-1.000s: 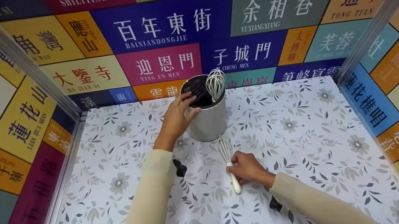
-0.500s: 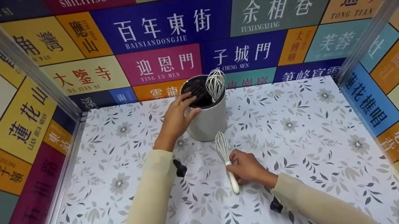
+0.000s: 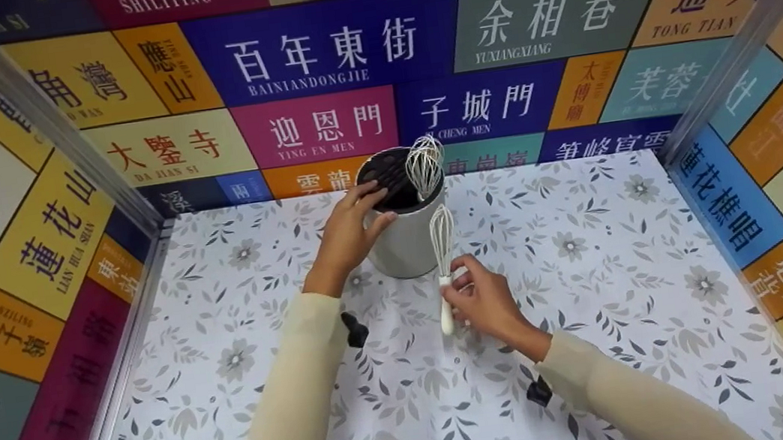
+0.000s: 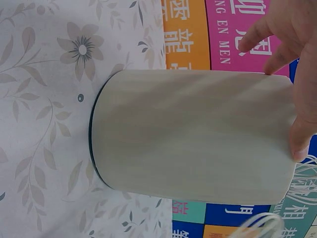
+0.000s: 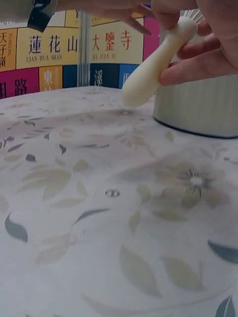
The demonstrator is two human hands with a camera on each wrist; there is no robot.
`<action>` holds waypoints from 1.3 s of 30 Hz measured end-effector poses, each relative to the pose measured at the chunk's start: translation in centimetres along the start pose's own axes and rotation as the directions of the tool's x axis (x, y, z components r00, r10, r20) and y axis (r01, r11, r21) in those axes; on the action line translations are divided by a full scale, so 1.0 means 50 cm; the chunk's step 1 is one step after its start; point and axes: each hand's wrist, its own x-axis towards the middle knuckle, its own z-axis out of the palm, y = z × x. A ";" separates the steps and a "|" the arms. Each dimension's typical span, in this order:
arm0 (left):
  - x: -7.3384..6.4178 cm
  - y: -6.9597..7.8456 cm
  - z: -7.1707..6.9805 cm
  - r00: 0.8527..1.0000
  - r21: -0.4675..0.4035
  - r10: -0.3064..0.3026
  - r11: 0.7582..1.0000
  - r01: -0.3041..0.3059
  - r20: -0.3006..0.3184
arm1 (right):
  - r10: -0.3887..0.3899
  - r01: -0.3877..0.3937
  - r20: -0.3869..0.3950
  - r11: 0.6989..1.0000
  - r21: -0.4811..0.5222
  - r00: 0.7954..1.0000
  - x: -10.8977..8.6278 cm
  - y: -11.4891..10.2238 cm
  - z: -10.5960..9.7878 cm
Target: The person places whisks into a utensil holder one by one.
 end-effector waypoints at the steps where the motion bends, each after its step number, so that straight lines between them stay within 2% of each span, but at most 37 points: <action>1: 0.000 0.000 0.000 1.000 0.002 -0.001 1.000 0.001 0.001 | -0.011 0.011 -0.016 1.000 0.007 1.000 0.003 -0.006 -0.002; 6: 0.000 0.000 0.001 1.000 0.000 -0.001 1.000 0.001 -0.002 | -0.078 0.080 -0.081 0.996 0.029 0.994 0.020 -0.043 -0.012; 10: 0.000 0.000 0.001 1.000 -0.001 -0.006 1.000 0.006 0.001 | -0.146 0.149 -0.127 0.989 0.017 0.981 0.038 -0.075 -0.021; 16: 0.002 -0.001 0.001 1.000 -0.006 -0.009 1.000 0.009 0.004 | -0.267 0.273 -0.185 0.962 0.006 0.946 0.065 -0.123 -0.032; 21: 0.002 -0.002 0.002 1.000 -0.007 -0.019 1.000 0.019 0.011 | -0.329 0.330 -0.257 0.943 -0.040 0.909 0.087 -0.157 -0.032; 26: 0.001 -0.002 0.001 1.000 -0.001 -0.022 1.000 0.022 0.010 | -0.347 0.356 -0.307 0.934 -0.030 0.886 0.107 -0.178 -0.023; 35: 0.001 -0.001 0.001 1.000 0.016 -0.009 1.000 0.009 0.008 | -0.324 0.352 -0.388 0.936 0.001 0.863 0.143 -0.195 -0.002; 39: 0.002 0.001 0.000 1.000 0.013 -0.010 1.000 0.010 0.009 | -0.318 0.371 -0.413 0.927 0.054 0.854 0.151 -0.205 0.002</action>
